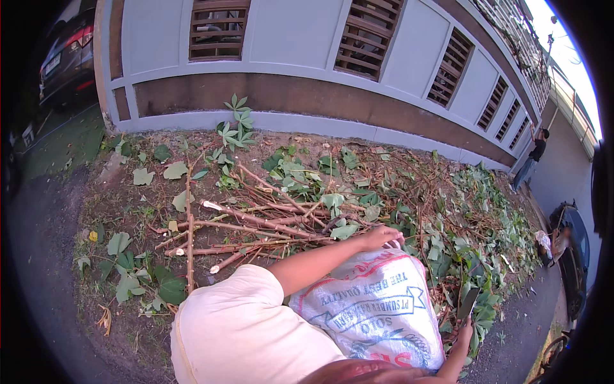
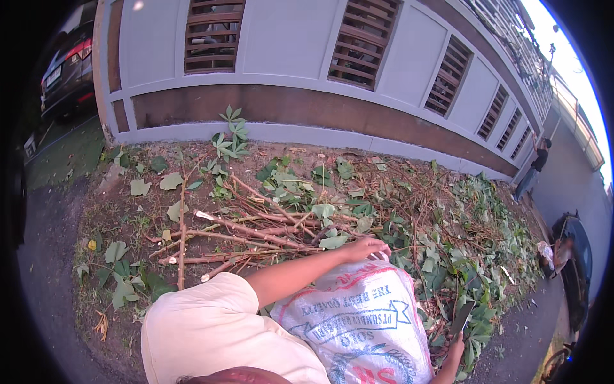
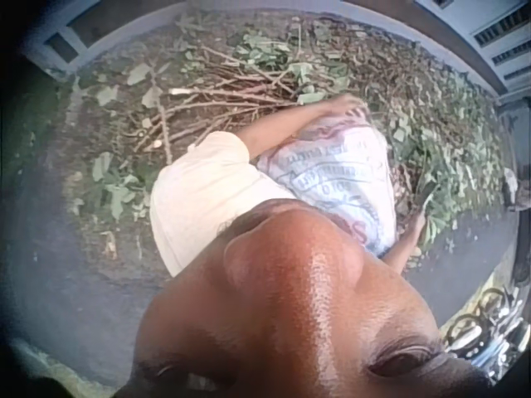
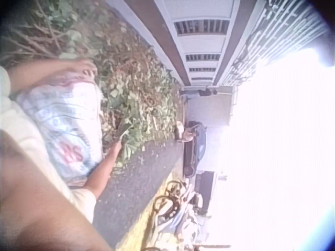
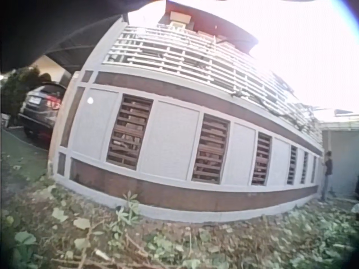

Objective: The recorder is using a cleaver to chop thin branches and stems on top of a plastic bag on the ground.

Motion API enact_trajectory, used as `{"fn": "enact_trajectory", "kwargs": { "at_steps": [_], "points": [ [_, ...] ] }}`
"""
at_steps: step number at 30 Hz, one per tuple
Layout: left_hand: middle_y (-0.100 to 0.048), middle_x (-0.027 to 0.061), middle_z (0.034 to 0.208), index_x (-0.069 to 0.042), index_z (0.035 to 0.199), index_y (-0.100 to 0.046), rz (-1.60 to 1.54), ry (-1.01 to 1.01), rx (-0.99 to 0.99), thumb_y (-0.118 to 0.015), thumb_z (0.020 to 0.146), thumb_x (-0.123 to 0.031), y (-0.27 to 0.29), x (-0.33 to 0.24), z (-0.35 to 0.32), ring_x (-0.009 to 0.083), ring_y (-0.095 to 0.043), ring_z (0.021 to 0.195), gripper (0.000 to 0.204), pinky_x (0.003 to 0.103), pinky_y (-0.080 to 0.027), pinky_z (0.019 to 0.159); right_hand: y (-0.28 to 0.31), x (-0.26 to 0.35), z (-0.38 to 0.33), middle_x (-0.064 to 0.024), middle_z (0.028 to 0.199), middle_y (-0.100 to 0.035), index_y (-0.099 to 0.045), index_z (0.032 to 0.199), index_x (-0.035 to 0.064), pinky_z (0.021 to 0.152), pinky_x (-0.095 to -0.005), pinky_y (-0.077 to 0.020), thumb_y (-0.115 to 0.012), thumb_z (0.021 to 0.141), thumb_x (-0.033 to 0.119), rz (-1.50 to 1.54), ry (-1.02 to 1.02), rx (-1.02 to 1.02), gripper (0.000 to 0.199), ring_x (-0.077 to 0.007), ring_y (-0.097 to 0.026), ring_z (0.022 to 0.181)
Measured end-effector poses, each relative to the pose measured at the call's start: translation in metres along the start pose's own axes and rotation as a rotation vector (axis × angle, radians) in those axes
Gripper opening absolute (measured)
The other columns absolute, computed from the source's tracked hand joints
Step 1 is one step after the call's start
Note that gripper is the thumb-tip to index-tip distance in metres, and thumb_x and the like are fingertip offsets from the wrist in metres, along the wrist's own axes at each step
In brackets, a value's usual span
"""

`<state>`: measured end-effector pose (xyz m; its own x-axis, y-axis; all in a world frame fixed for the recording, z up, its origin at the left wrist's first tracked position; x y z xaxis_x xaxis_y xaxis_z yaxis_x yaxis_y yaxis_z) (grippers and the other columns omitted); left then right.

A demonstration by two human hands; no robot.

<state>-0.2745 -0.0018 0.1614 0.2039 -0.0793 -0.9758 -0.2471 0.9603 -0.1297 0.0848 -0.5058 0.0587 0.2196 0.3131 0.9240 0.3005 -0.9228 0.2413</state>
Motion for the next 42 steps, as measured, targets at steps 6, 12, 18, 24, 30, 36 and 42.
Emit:
{"fn": "enact_trajectory", "kwargs": {
  "at_steps": [6, 12, 18, 24, 30, 36, 42],
  "points": [
    [-0.058, 0.0249, 0.145, -0.007, 0.135, -0.067, 0.612, 0.372, 0.02, -0.024, 0.097, -0.081, 0.017, 0.0, -0.045, 0.0399, -0.054, 0.136, 0.093, 0.045, -0.039, 0.115, -0.06, 0.007, 0.012, 0.0002, 0.056, -0.044, -0.059, 0.093, 0.0128, 0.039, -0.0311, -0.0304, -0.046, 0.101, 0.065, -0.08, -0.021, 0.103, 0.054, -0.0152, -0.039, 0.04],
    [-0.021, 0.0106, 0.171, -0.019, 0.163, -0.03, 0.255, 0.353, 0.318, -0.026, 0.1, -0.078, 0.007, 0.054, -0.042, 0.0307, -0.024, 0.156, 0.087, 0.045, -0.021, 0.125, -0.076, -0.011, 0.07, 0.0034, 0.053, -0.042, -0.06, 0.079, 0.017, 0.038, -0.0286, -0.0284, -0.051, 0.097, 0.066, 0.173, -0.35, 0.332, 0.053, -0.0128, -0.035, 0.04],
    [-0.029, 0.0098, 0.167, -0.016, 0.162, -0.032, 0.019, 0.155, 0.282, -0.029, 0.103, -0.072, -0.004, 0.061, -0.067, 0.0279, -0.032, 0.15, 0.081, 0.043, -0.028, 0.122, -0.137, 0.117, -0.05, 0.0055, 0.058, -0.044, -0.063, 0.092, 0.0147, 0.037, -0.0224, -0.0302, -0.054, 0.099, 0.062, 0.375, -0.195, 0.378, 0.048, -0.0066, -0.039, 0.043],
    [-0.038, 0.0087, 0.162, -0.013, 0.161, -0.035, -0.196, -0.014, 0.248, -0.032, 0.106, -0.064, -0.03, 0.088, -0.072, 0.0244, -0.043, 0.143, 0.075, 0.041, -0.036, 0.118, -0.166, 0.144, -0.13, 0.0054, 0.062, -0.045, -0.061, 0.102, 0.0144, 0.038, -0.0219, -0.0294, -0.057, 0.098, 0.06, 0.339, -0.059, 0.46, 0.046, -0.0056, -0.038, 0.044],
    [-0.047, 0.0077, 0.157, -0.01, 0.159, -0.037, -0.402, -0.111, 0.283, -0.035, 0.109, -0.057, -0.04, 0.101, -0.081, 0.0209, -0.053, 0.136, 0.069, 0.039, -0.044, 0.114, -0.148, 0.103, -0.124, 0.0039, 0.063, -0.046, -0.061, 0.102, 0.0132, 0.04, -0.0224, -0.0284, -0.056, 0.1, 0.058, 0.388, -0.19, 0.439, 0.046, -0.007, -0.038, 0.044],
    [-0.053, 0.0081, 0.152, -0.012, 0.156, -0.045, -0.876, 0.296, 0.209, -0.045, 0.107, -0.055, 0.001, 0.142, -0.093, 0.0215, -0.057, 0.131, 0.065, 0.037, -0.046, 0.111, -0.146, 0.086, -0.102, 0.0057, 0.061, -0.045, -0.062, 0.099, 0.015, 0.04, -0.0219, -0.0282, -0.057, 0.099, 0.059, 0.48, -0.181, 0.416, 0.045, -0.0058, -0.039, 0.044],
    [-0.053, 0.012, 0.153, -0.011, 0.155, -0.047, 0.026, 0.494, 0.094, -0.044, 0.108, -0.054, 0.044, 0.136, -0.08, 0.0275, -0.054, 0.135, 0.064, 0.039, -0.042, 0.114, -0.16, 0.025, -0.062, 0.0046, 0.059, -0.045, -0.063, 0.098, 0.0142, 0.037, -0.0216, -0.0283, -0.056, 0.099, 0.059, 0.539, -0.26, 0.399, 0.045, -0.0062, -0.037, 0.042]
  ]
}}
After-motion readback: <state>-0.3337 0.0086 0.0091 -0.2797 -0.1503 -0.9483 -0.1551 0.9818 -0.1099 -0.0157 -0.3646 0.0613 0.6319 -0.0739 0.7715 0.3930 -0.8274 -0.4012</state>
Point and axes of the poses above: each hand's wrist, its own z-axis towards the middle knuckle, its own y-axis out of the back of the hand, x = y × z, the point moved 7 cm from there along z, towards the middle knuckle
